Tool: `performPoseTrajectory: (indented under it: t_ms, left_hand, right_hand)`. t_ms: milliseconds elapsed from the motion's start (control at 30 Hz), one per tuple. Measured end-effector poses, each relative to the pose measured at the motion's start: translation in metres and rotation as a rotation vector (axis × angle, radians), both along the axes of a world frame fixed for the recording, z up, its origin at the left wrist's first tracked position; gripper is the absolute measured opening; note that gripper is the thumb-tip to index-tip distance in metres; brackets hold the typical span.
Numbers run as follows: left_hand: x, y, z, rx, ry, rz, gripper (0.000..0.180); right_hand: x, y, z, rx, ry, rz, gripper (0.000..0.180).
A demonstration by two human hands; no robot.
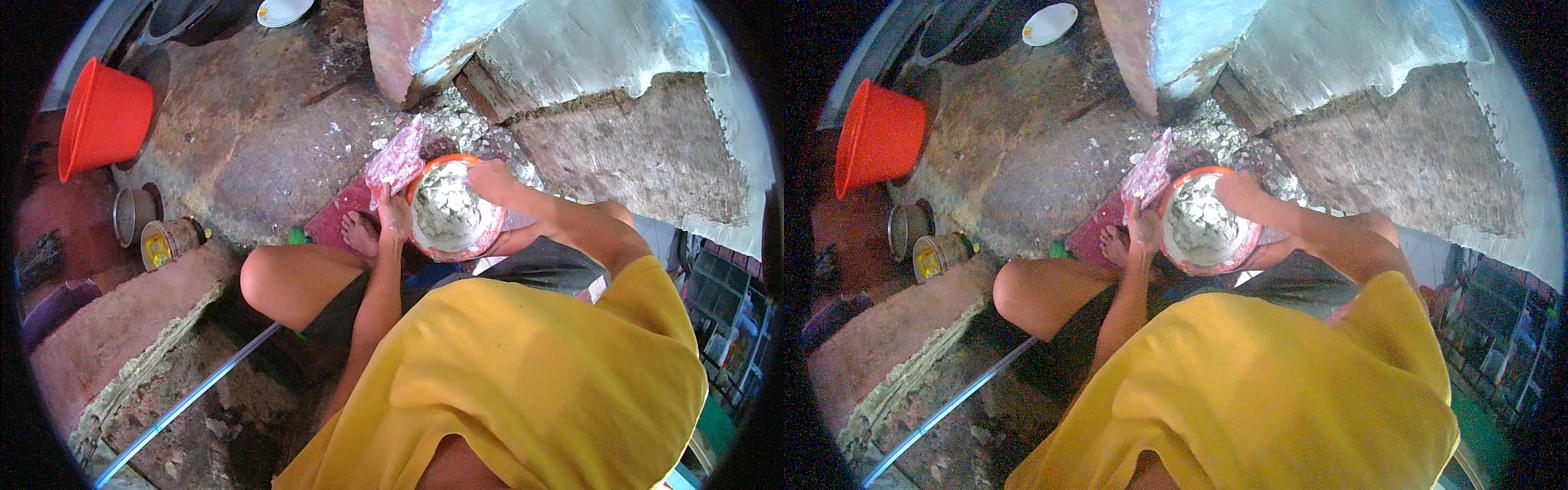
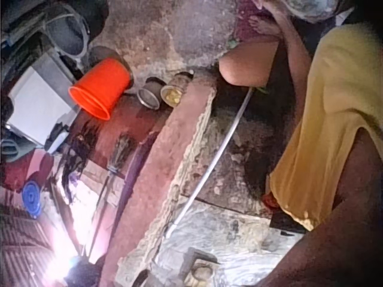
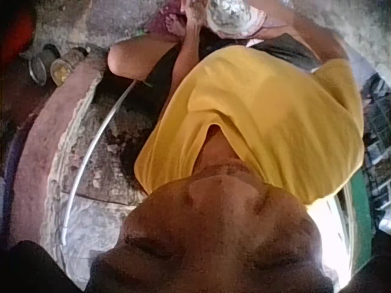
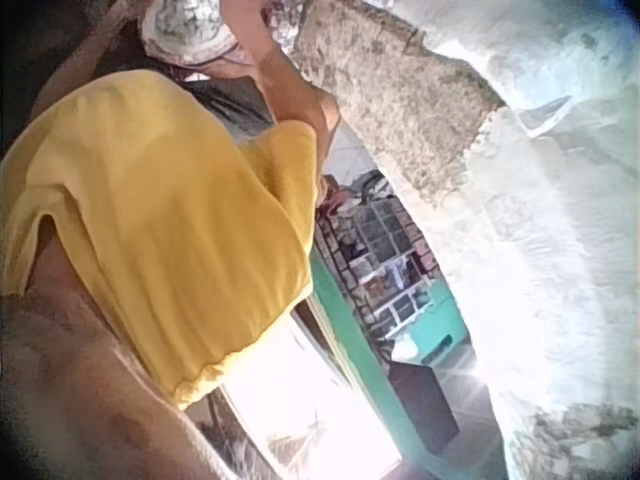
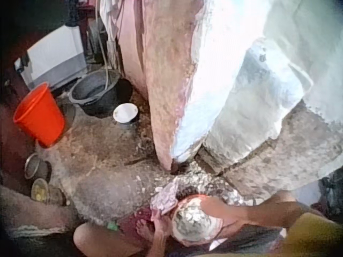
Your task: The person mixes plaster in a small orange bucket using a spatula, periodically scraping material from a red hawk into the bucket and adding water from a nearby faucet.
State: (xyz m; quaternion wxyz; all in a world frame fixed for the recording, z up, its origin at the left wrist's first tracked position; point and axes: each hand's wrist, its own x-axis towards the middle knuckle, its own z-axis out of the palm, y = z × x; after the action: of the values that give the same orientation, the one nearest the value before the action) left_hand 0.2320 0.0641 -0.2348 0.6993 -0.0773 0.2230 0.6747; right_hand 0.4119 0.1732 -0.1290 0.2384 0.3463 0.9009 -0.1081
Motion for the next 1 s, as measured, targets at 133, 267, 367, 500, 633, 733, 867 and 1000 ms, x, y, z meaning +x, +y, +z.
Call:
performPoseTrajectory:
  t_ms: [133, 267, 367, 500, 633, 733, 867, 1000]
  left_hand:
    - [0.0, 0.005, -0.013, -0.029, -0.059, 0.008, 0.046]
    - [-0.003, 0.003, -0.007, -0.029, -0.017, 0.021, 0.048]
    - [-0.002, 0.002, 0.019, -0.037, 0.126, 0.012, 0.05]
    - [0.001, 0.004, 0.027, -0.017, 0.171, 0.056, 0.049]
    - [-0.001, 0.003, 0.019, -0.04, 0.074, 0.056, 0.048]
    - [0.0, 0.001, 0.012, -0.02, -0.033, 0.0, 0.048]
    - [0.0, 0.004, -0.002, 0.01, 0.078, -0.019, 0.052]
    - [0.002, 0.005, 0.009, -0.008, 0.081, 0.033, 0.049]
  right_hand:
    - [-0.003, -0.01, -0.075, 0.037, -0.085, 0.124, 0.014]
    - [-0.005, -0.011, -0.082, -0.142, -0.22, 0.094, 0.013]
    - [0.009, -0.019, -0.073, -0.338, -0.32, 0.012, 0.016]
    - [0.027, -0.02, -0.046, -0.12, -0.179, 0.035, 0.015]
    - [0.014, 0.0, 0.007, 0.003, -0.066, -0.034, 0.016]
    - [0.01, 0.007, -0.008, 0.046, -0.046, -0.03, 0.018]
    - [0.005, -0.002, -0.078, 0.074, -0.155, 0.003, 0.02]
    - [0.014, -0.022, -0.093, -0.021, -0.141, -0.049, 0.024]
